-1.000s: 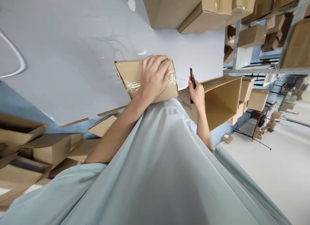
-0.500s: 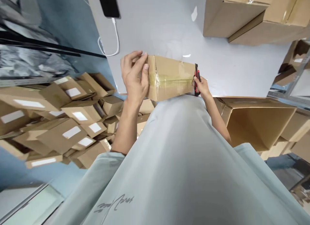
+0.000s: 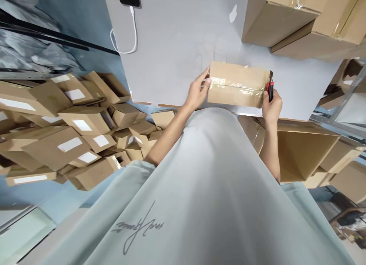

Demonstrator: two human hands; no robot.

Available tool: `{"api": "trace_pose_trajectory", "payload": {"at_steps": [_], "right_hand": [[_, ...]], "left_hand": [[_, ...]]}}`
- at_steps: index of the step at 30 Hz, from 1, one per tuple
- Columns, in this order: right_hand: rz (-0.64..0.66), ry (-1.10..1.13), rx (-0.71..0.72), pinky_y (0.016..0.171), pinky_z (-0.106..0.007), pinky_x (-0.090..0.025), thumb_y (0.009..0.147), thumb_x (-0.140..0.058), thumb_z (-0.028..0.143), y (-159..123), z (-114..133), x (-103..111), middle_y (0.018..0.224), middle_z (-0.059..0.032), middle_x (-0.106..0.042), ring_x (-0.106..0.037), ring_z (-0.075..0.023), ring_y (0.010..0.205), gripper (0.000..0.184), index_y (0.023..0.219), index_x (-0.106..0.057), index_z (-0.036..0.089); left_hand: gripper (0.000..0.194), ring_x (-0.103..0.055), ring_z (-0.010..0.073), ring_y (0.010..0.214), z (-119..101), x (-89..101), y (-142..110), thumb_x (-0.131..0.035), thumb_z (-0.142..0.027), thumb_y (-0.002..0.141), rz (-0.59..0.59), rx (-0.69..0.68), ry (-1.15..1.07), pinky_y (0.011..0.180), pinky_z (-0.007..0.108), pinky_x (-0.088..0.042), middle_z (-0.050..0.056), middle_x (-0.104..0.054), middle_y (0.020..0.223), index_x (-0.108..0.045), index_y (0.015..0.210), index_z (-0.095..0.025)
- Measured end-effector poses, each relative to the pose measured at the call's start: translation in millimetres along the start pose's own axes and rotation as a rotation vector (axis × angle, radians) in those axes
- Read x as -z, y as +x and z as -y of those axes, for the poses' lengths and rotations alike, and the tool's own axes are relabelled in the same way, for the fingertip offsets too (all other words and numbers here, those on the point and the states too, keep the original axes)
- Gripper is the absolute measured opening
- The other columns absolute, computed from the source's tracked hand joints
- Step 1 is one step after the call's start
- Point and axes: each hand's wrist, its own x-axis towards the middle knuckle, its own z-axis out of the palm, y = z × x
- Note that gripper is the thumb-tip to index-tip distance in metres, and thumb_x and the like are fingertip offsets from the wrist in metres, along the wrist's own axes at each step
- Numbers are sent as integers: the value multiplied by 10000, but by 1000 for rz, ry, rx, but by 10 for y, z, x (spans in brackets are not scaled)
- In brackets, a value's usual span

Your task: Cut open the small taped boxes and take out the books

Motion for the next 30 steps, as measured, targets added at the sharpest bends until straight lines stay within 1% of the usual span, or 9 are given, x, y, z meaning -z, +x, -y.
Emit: {"api": "trace_pose_trajectory", "payload": {"at_steps": [3,5,8,11,14,16,19,22,30], "right_hand": [[-43,-131,82,1025,-531,-599,1177,-341,564,-32,110,131,1230,-190,-793,-780,-351,1137,604,1450,-724,185],[-37,-195,159,1025,-535,-602,1190,-298,540,-77,296,212,1305,-216,-774,-780,-361,1179,630,1501,-700,168],[165,-212,309,983,-488,-611,1201,-326,542,-152,718,276,1304,-182,-805,-780,-356,1165,577,1532,-676,224],[404,-248,417,943,-425,-589,1203,-393,534,-192,1193,228,1251,-142,-839,-776,-345,1124,506,1508,-688,257],[529,-386,464,932,-413,-553,1210,-417,473,-169,1562,119,1230,-146,-834,-768,-345,1090,460,1465,-721,241],[572,-482,464,938,-427,-532,1210,-444,436,-131,1709,53,1209,-153,-825,-765,-347,1064,423,1446,-735,237],[595,-550,470,958,-446,-516,1205,-492,416,-75,1789,-6,1165,-158,-817,-760,-340,1045,381,1415,-751,232],[581,-551,510,969,-464,-514,1209,-486,413,-27,1776,-37,1125,-153,-813,-756,-335,1045,377,1387,-759,223],[585,-534,543,1011,-535,-507,1222,-440,386,135,1740,-132,1109,-173,-801,-754,-378,1130,393,1355,-771,221]], "left_hand": [[808,-697,368,1457,-56,7,-63,-537,-829,1090,84,66,40,1184,536,-603,154,-641,1685,-515,1748,-360],[789,-708,373,1429,-125,67,-93,-639,-737,1077,120,67,89,1132,531,-632,145,-606,1717,-480,1766,-385],[780,-679,384,1456,-203,155,-91,-737,-631,1038,153,18,123,1110,540,-640,131,-586,1728,-509,1743,-387],[749,-637,388,1497,-205,199,-54,-759,-662,1026,195,-16,118,1119,545,-632,133,-605,1695,-594,1677,-333],[805,-623,367,1499,-151,211,-23,-724,-773,1025,246,-21,96,1129,538,-623,129,-608,1679,-606,1661,-292],[820,-623,364,1499,-112,209,-15,-708,-789,1029,260,-35,68,1153,548,-609,136,-607,1677,-601,1664,-281],[760,-610,384,1525,-80,197,-17,-737,-716,1035,253,-67,27,1223,581,-563,147,-628,1658,-619,1652,-290],[720,-618,387,1519,-76,184,-19,-779,-658,1019,239,-71,-9,1261,590,-534,138,-648,1637,-640,1633,-310],[679,-670,367,1434,-40,161,-3,-761,-617,1033,233,-44,-10,1228,568,-552,123,-669,1606,-639,1643,-347]]}}
